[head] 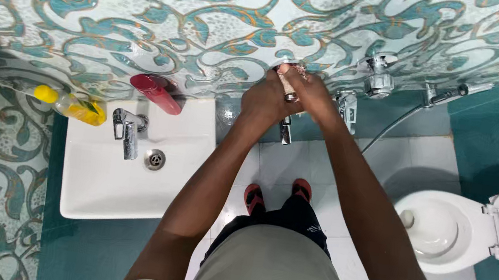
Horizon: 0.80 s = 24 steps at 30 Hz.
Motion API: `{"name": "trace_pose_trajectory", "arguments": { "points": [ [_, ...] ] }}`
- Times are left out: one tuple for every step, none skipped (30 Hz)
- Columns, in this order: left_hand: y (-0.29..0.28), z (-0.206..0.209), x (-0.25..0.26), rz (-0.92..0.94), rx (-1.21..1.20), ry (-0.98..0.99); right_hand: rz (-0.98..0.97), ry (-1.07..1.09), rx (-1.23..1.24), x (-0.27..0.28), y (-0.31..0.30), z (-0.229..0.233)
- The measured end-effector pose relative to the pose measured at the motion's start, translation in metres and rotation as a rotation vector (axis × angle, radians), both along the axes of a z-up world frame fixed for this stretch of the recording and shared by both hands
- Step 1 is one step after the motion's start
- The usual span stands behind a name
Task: The person cleans bathroom fixtures by wiping the shower taps, sink faucet, and bidet sprayer with a cloth.
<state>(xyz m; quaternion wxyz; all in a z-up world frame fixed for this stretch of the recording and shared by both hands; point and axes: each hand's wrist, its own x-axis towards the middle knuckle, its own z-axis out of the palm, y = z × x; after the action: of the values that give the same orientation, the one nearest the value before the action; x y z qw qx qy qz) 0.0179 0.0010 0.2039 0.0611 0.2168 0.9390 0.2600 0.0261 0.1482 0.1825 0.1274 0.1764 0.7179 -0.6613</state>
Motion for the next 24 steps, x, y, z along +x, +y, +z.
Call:
{"name": "trace_pose_trajectory", "arguments": {
  "points": [
    [0.003, -0.005, 0.010, 0.053, -0.020, 0.039, -0.004, 0.150, -0.149, 0.007, -0.001, -0.009],
    [0.002, -0.012, 0.024, 0.109, -0.044, 0.077, -0.005, 0.144, -0.150, 0.019, -0.002, -0.019],
    [0.002, -0.020, 0.043, 0.108, -0.046, 0.070, 0.041, 0.335, -0.130, 0.032, -0.003, -0.027],
    [0.004, -0.024, 0.056, 0.133, -0.071, 0.170, 0.095, 0.538, -0.106, 0.036, -0.001, -0.029],
    [0.006, -0.026, 0.059, 0.157, -0.096, 0.270, 0.097, 0.544, -0.103, 0.038, 0.001, -0.028],
    [0.005, -0.027, 0.057, 0.158, -0.097, 0.269, 0.112, 0.511, -0.046, 0.045, 0.001, -0.028],
    [0.005, -0.027, 0.055, 0.139, -0.087, 0.167, 0.126, 0.478, 0.010, 0.049, 0.002, -0.026],
    [0.005, -0.023, 0.050, 0.122, -0.075, 0.067, 0.129, 0.480, 0.010, 0.043, 0.004, -0.022],
    [0.005, -0.017, 0.041, 0.124, -0.074, 0.070, 0.162, 0.402, -0.015, 0.032, 0.007, -0.016],
    [0.004, -0.009, 0.030, 0.109, -0.073, -0.070, 0.191, 0.320, -0.039, 0.025, 0.010, -0.012],
    [0.003, 0.000, 0.019, 0.093, -0.073, -0.210, 0.190, 0.319, -0.039, 0.016, 0.011, -0.008],
    [0.001, 0.009, 0.008, 0.091, -0.074, -0.213, 0.160, 0.187, 0.100, 0.007, 0.011, -0.005],
    [-0.001, 0.018, -0.003, 0.037, -0.061, -0.208, 0.134, 0.052, 0.239, 0.004, 0.009, -0.003],
    [-0.004, 0.023, -0.005, -0.016, -0.048, -0.202, 0.134, 0.052, 0.237, 0.005, 0.005, -0.003],
    [-0.006, 0.024, 0.002, -0.016, -0.050, -0.202, 0.091, 0.122, 0.048, 0.005, 0.001, -0.003],
    [-0.005, 0.026, 0.006, 0.004, 0.040, -0.107, 0.048, 0.198, -0.134, 0.002, 0.002, -0.001],
    [-0.003, 0.026, 0.008, 0.022, 0.131, -0.012, 0.045, 0.205, -0.130, -0.004, 0.003, -0.001],
    [-0.003, 0.021, 0.017, 0.022, 0.126, -0.025, 0.043, 0.204, -0.243, 0.001, 0.002, -0.007],
    [-0.001, 0.015, 0.026, 0.078, 0.072, -0.106, 0.038, 0.202, -0.356, 0.007, 0.000, -0.015],
    [0.002, 0.010, 0.027, 0.131, 0.022, -0.170, 0.036, 0.206, -0.355, 0.010, -0.005, -0.022],
    [0.000, 0.003, 0.036, 0.128, 0.022, -0.167, 0.003, 0.346, -0.226, 0.016, -0.014, -0.030],
    [0.002, -0.005, 0.047, 0.149, 0.064, 0.002, -0.028, 0.492, -0.086, 0.016, -0.015, -0.032],
    [0.005, -0.012, 0.051, 0.170, 0.106, 0.172, -0.028, 0.506, -0.075, 0.017, -0.014, -0.032],
    [0.007, -0.020, 0.054, 0.175, 0.109, 0.171, -0.100, 0.538, 0.073, 0.027, -0.020, -0.036]
  ]
}}
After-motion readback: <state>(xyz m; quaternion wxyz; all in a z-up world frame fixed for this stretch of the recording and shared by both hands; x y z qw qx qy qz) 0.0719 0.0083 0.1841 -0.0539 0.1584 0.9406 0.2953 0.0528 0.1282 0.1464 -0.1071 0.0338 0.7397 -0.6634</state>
